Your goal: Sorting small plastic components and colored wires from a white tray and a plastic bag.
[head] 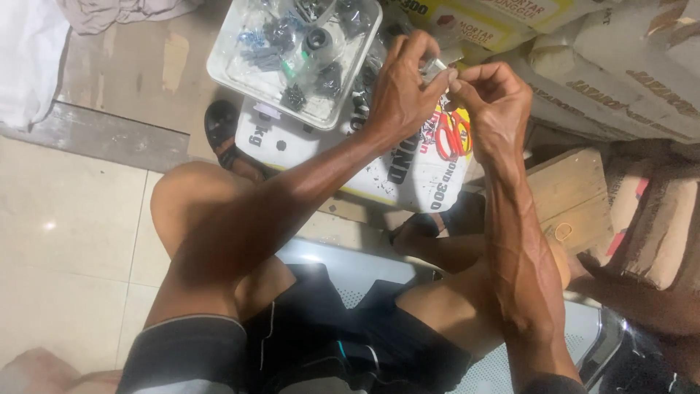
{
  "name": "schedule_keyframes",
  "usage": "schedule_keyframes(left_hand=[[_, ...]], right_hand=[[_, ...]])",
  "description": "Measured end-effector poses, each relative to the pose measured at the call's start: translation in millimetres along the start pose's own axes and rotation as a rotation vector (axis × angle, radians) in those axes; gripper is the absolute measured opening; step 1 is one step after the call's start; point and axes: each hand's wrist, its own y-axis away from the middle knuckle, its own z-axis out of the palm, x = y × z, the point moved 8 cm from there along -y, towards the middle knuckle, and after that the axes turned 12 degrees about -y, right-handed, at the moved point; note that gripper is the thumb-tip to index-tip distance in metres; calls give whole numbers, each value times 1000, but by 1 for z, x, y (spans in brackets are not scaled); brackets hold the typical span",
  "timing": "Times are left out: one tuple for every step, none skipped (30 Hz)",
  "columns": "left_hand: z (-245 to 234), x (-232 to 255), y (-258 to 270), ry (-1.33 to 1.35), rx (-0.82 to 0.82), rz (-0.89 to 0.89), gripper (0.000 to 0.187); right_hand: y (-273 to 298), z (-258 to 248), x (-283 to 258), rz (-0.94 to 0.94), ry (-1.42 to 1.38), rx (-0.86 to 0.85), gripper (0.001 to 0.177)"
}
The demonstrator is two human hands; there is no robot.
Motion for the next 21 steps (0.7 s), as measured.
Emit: schedule_keyframes(left_hand=[[1, 0, 0, 0, -3, -1, 26], [2, 2, -1, 11, 5, 36, 24], [3, 5, -2, 23, 13, 74, 24], [6, 3, 1, 23, 11, 75, 24], [19, -2, 3, 106, -106, 40, 22], [31, -7, 8, 188, -226, 1, 24], [34, -11, 6, 188, -229, -2, 24], [35, -14, 4, 185, -213, 1, 20], [36, -17, 2, 182, -196, 4, 19], [40, -24, -1, 182, -194, 6, 19], [46, -27, -3, 143, -209, 67, 18], [51, -31, -3, 104, -226, 122, 18], [44, -25, -4, 103, -225, 119, 18], [47, -23, -1, 134, -346, 63, 12], [49, -20, 4, 166, -466, 8, 9], [57, -27, 5, 166, -469, 6, 9], [59, -30, 3, 96, -398, 87, 11], [62, -31, 2, 24, -329, 170, 16], [68, -40, 2, 24, -333, 172, 16], [69, -50, -1, -59, -276, 169, 14], [70, -59, -4, -142, -218, 165, 13]], right_hand=[[1, 0, 1, 2, -1, 2, 14], [1, 0, -4, -57, 67, 1, 13], [1, 0, -8, -116, 136, 0, 13], [1, -2, -3, -116, 136, 3, 13], [1, -2, -1, -143, 153, -13, 14], [1, -2, 3, -165, 169, -29, 14], [2, -2, 5, -161, 169, -28, 14], [2, -1, 7, -150, 168, -46, 16], [2, 1, 9, -138, 166, -64, 18], [2, 1, 8, -141, 166, -65, 18], [2, 2, 11, -94, 143, -76, 19], [4, 3, 15, -43, 118, -90, 19], [3, 2, 11, -41, 118, -92, 19], [4, 1, 14, 32, 113, -100, 19], [5, -1, 16, 105, 109, -109, 20], [5, -1, 18, 108, 109, -107, 20], [5, 0, 22, 133, 77, -120, 20], [5, 0, 25, 156, 43, -130, 21], [6, 3, 26, 156, 42, -126, 21], [6, 4, 30, 199, 96, -104, 22], [7, 5, 35, 243, 150, -82, 23]])
